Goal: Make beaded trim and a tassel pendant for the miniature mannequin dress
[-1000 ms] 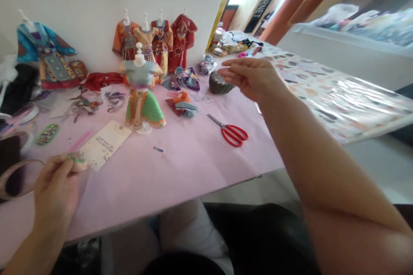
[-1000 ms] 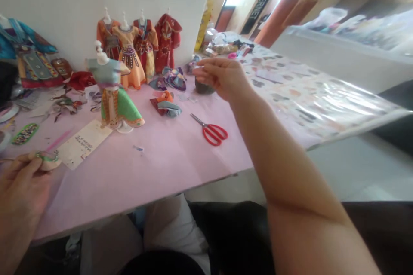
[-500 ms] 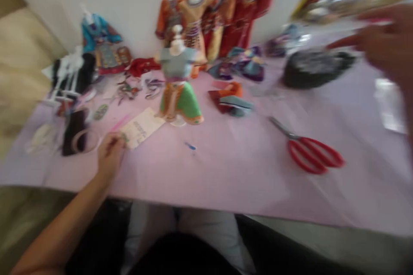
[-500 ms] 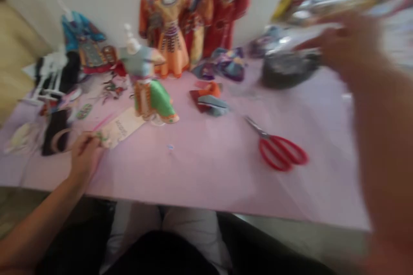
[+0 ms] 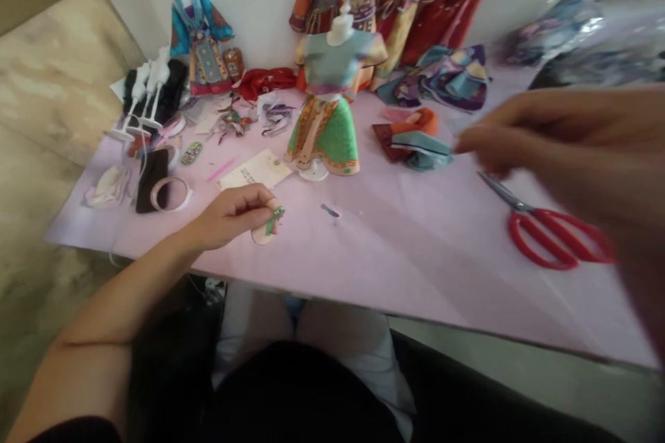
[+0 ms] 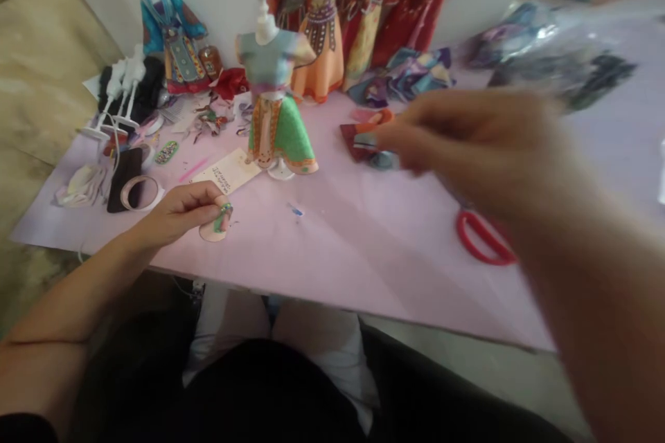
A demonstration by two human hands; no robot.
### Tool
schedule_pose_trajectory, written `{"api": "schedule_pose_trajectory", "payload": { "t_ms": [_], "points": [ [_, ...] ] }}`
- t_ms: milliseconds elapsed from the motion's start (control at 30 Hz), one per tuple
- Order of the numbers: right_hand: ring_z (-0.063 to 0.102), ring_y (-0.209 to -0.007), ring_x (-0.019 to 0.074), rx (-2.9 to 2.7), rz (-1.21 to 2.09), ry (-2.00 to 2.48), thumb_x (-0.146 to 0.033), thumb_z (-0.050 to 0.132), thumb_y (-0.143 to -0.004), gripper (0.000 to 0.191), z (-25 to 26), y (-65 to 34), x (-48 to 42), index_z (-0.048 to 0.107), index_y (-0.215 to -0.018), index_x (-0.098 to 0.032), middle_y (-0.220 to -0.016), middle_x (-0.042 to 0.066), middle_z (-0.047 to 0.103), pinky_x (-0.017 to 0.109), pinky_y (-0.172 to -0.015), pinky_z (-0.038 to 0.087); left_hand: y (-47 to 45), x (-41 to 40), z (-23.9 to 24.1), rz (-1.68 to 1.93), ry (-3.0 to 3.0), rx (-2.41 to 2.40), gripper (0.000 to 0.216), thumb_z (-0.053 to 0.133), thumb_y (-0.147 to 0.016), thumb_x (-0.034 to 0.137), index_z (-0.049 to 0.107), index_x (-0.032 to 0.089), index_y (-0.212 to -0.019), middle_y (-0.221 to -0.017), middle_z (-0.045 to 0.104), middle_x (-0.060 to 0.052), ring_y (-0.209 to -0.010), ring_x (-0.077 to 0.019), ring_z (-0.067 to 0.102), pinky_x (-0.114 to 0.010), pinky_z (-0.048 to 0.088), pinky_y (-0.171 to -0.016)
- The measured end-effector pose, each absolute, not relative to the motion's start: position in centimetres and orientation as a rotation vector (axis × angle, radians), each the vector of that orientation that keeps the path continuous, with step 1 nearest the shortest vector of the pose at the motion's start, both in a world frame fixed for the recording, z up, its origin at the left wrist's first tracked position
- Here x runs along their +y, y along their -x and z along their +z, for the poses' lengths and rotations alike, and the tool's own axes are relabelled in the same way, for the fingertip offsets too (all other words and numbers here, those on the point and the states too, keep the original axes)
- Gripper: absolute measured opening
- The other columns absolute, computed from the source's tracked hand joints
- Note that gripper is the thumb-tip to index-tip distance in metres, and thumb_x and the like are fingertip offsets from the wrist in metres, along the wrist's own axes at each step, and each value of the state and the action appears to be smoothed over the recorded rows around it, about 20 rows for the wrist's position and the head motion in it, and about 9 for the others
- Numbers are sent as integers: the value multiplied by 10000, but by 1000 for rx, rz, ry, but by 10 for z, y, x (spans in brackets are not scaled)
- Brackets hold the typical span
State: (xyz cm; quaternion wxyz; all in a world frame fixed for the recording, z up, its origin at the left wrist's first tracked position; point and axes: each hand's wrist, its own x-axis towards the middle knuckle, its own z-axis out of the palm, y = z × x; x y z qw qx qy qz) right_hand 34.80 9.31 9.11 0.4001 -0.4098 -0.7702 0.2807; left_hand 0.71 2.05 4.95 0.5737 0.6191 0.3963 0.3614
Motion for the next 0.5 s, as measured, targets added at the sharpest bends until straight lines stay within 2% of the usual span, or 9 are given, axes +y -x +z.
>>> {"api": "schedule_pose_trajectory", "payload": {
  "t_ms": [33,100,167,267,400,500],
  "points": [
    [535,-618,106,-1980,801,1021,-393,715,-964,247,92,-338,87,701,-794,-213,-670,2,612,292,-572,388,-12,22,54,806,-1469,915,338,763,-917,480,702,149,-894,-763,736,-39,-666,-117,665,-219,523,-620],
    [594,-658,122,-2049,1102,825,-367,683,-943,180,87,-313,80,713,-931,-189,-774,15,667,297,-589,439,-23,25,62,749,-1528,893,309,763,-917,451,711,146,-906,-770,728,-35,-675,-112,653,-220,516,-632],
    [587,-665,116,-2079,1366,703,-348,662,-950,219,76,-287,78,704,-1075,-172,-808,7,663,282,-589,450,-33,28,68,723,-1585,906,262,763,-913,407,716,149,-912,-785,726,-33,-687,-110,644,-222,512,-643],
    [590,-686,112,-2059,1682,472,-379,635,-973,271,60,-266,78,690,-1112,-154,-788,-6,638,270,-619,471,-42,29,72,723,-1634,944,211,742,-904,364,702,157,-890,-787,722,-31,-689,-116,640,-232,509,-644],
    [552,-636,92,-1927,1810,456,-405,704,-933,295,48,-262,79,688,-1062,-141,-770,-19,637,259,-585,441,-43,29,75,709,-1649,1005,186,716,-883,337,674,158,-851,-671,638,11,-580,-95,548,-223,432,-563],
    [531,-607,81,-1874,1835,507,-394,787,-866,271,44,-264,78,691,-928,-148,-713,-39,614,253,-563,413,-46,30,77,702,-1652,1041,191,708,-857,336,669,155,-814,-621,567,40,-539,-73,448,-216,355,-529]
  ]
}}
